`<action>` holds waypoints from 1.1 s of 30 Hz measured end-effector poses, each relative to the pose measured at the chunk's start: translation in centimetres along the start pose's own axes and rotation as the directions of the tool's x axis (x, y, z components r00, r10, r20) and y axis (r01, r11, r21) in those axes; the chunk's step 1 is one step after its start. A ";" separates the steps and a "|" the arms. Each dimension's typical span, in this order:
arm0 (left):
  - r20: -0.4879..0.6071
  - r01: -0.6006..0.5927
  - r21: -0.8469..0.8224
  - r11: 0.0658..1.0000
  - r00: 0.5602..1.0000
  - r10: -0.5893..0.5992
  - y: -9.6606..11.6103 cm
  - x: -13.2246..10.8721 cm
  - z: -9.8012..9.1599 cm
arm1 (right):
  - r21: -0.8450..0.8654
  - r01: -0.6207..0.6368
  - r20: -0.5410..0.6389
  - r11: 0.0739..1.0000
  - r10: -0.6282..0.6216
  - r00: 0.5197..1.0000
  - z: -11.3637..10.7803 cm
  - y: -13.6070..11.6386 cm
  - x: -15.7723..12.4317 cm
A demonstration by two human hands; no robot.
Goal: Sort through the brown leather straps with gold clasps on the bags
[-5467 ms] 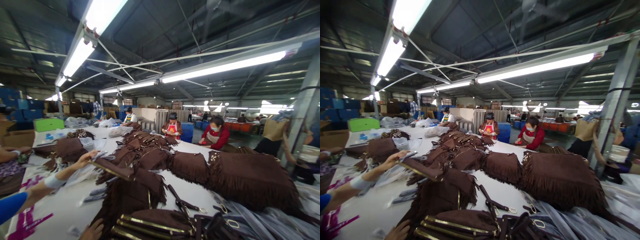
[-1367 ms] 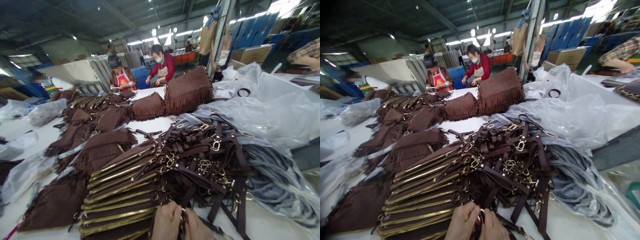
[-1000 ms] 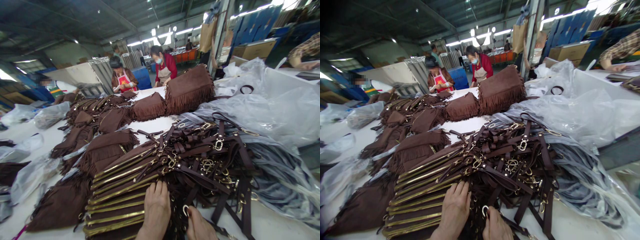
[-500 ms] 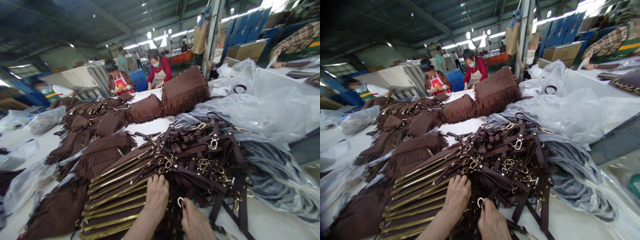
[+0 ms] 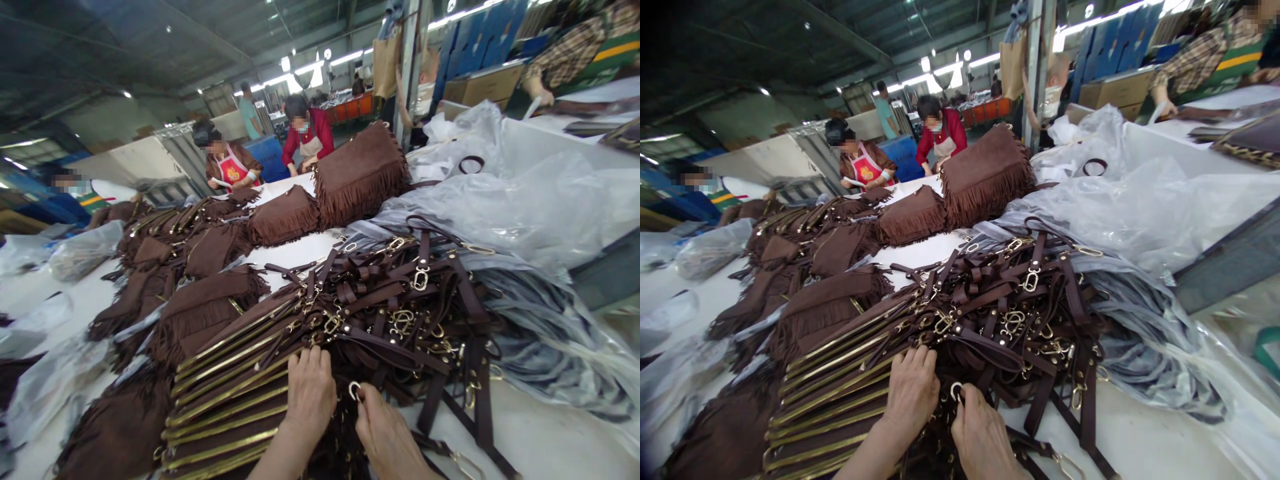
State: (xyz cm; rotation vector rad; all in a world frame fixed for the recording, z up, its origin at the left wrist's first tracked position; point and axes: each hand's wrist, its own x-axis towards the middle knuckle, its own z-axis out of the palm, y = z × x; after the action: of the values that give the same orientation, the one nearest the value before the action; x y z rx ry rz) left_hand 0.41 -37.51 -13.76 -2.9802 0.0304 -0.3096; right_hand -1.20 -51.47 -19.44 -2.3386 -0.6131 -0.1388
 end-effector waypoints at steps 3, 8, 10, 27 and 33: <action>-0.074 0.004 0.034 0.999 0.997 -0.001 0.1 -0.3 0.6 | -0.001 -0.035 0.013 0.999 0.035 0.999 -0.2 -0.2 -0.1; -0.139 -0.042 0.055 0.998 0.989 0.049 -0.1 -0.5 0.9 | -0.001 -0.077 0.036 0.997 0.077 0.996 -0.3 -0.7 0.5; -0.150 -0.039 0.049 0.998 0.988 0.046 -0.1 -0.4 0.9 | -0.004 -0.091 0.041 0.996 0.091 0.995 -0.1 -0.8 1.4; -0.222 0.004 -0.137 0.991 0.974 -0.035 -0.6 -0.4 1.9 | -0.183 0.054 0.046 0.982 -0.047 0.998 2.6 -0.5 6.0; -0.318 -0.026 -0.177 0.984 0.947 -0.033 -0.8 -0.5 2.6 | -0.201 0.153 0.055 0.968 -0.145 0.988 3.2 -0.1 6.4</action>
State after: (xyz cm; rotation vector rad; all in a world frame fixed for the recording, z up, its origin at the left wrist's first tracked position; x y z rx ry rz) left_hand 0.42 -36.36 -16.31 -3.0689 0.0927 -0.8317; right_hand 4.19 -46.79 -20.10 -2.4965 -0.8297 -0.2346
